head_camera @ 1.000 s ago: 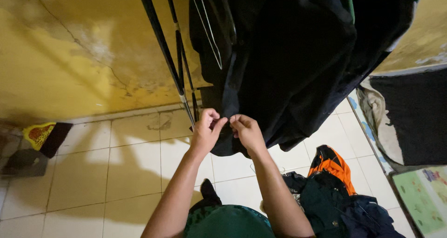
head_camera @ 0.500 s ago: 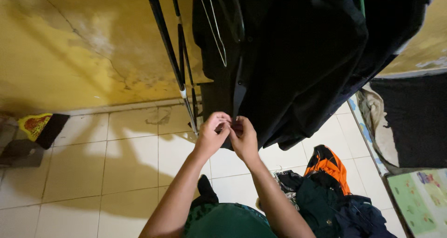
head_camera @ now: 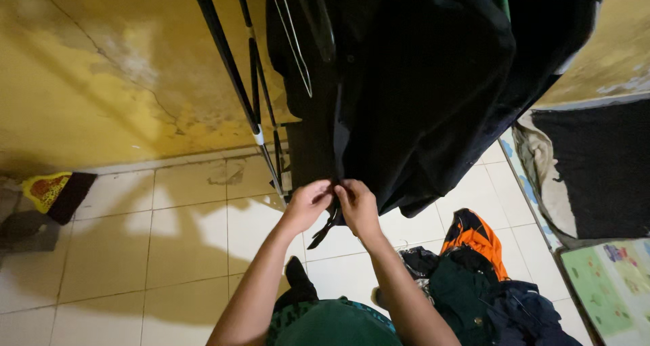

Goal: The person folds a black garment and places it on a light blue hanger. They then hang the garment on a metal clothing rack and proceed to button the garment while it is hanging.

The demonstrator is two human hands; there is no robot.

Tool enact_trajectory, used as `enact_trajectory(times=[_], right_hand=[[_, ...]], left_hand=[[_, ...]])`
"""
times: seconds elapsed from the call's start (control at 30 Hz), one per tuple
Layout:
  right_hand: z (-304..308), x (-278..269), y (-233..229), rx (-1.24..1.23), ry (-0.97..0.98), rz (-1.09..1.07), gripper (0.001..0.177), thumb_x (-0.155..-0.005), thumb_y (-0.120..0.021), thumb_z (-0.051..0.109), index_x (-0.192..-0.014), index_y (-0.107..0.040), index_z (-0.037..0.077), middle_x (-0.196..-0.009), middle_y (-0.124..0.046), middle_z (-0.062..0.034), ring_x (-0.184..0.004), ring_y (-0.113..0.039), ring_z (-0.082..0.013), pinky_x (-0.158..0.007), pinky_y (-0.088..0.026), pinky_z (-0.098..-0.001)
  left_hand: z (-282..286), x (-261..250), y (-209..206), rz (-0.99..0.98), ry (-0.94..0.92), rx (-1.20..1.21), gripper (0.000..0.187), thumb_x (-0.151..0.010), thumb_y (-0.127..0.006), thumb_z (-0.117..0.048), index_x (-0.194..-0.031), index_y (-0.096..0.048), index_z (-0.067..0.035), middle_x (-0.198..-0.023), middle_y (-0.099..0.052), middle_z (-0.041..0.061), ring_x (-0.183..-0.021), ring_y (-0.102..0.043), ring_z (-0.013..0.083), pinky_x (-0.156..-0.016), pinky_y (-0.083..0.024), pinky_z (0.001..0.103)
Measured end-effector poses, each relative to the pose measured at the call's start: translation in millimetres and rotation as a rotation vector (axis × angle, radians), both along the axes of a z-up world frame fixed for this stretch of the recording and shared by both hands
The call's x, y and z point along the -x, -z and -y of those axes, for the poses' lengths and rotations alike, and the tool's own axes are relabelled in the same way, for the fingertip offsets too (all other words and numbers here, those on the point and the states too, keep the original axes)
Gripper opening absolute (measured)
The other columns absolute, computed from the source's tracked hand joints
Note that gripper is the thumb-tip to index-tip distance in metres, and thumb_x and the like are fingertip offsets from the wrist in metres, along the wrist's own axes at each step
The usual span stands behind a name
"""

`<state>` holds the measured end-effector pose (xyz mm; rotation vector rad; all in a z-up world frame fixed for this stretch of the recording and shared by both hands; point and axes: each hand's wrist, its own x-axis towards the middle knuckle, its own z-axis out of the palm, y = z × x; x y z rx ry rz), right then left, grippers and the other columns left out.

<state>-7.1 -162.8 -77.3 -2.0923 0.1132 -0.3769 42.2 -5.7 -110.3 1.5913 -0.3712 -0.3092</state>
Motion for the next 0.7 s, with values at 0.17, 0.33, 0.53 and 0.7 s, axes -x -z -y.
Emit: enact_trajectory(times=[0.17,0.33,0.53,0.7], right_hand=[[2.5,3.5,-2.4,-0.099,0.055,-0.062,0.02,-0.101,-0.064,0.02,-0.105,-0.067,0.0,-0.075,-0.064,-0.0102,-0.065,-0.055,-0.0123,-0.061,-0.046,-0.0286],[8.7,4.0,15.5,-0.348,0.017,-0.083,0.022,-0.104,-0.06,0.021,-0.104,-0.066,0.0,-0.071,-0.056,0.0004,-0.064,-0.046,-0.0061,-0.057,-0.041,-0.0251],[18.4,9.7,19.4,-0.355,-0.02,-0.124,0.023,-0.104,-0.061,0.022,-0.099,-0.069,0.0,-0.069,-0.056,0.001,-0.064,-0.048,-0.0055,-0.056,-0.04,-0.0243],[15.2,16.6,9.7,-0.329,-0.064,-0.051,0.021,-0.098,-0.066,0.021,-0.102,-0.066,0.0,-0.074,-0.064,0.004,-0.069,-0.056,-0.0034,-0.06,-0.047,-0.0232]], left_hand=[[11.8,8.2,-16.8,0.03,-0.107,-0.078,0.021,-0.093,-0.073,-0.011,-0.11,-0.066,0.001,-0.098,-0.076,0.01,-0.091,-0.072,0.0148,-0.08,-0.058,0.029],[9.6,21.6,-34.9,0.104,-0.127,-0.28,0.028,-0.087,-0.079,-0.012,-0.105,-0.064,0.002,-0.095,-0.075,0.012,-0.088,-0.072,0.019,-0.076,-0.056,0.032],[9.5,32.3,-20.2,0.115,-0.105,-0.14,0.026,-0.091,-0.075,-0.015,-0.11,-0.066,-0.001,-0.103,-0.078,0.011,-0.097,-0.076,0.0161,-0.083,-0.059,0.029],[11.8,48.3,-27.4,0.047,-0.148,-0.198,0.031,-0.089,-0.077,-0.015,-0.112,-0.063,0.0,-0.098,-0.078,0.012,-0.092,-0.076,0.0172,-0.079,-0.057,0.029]])
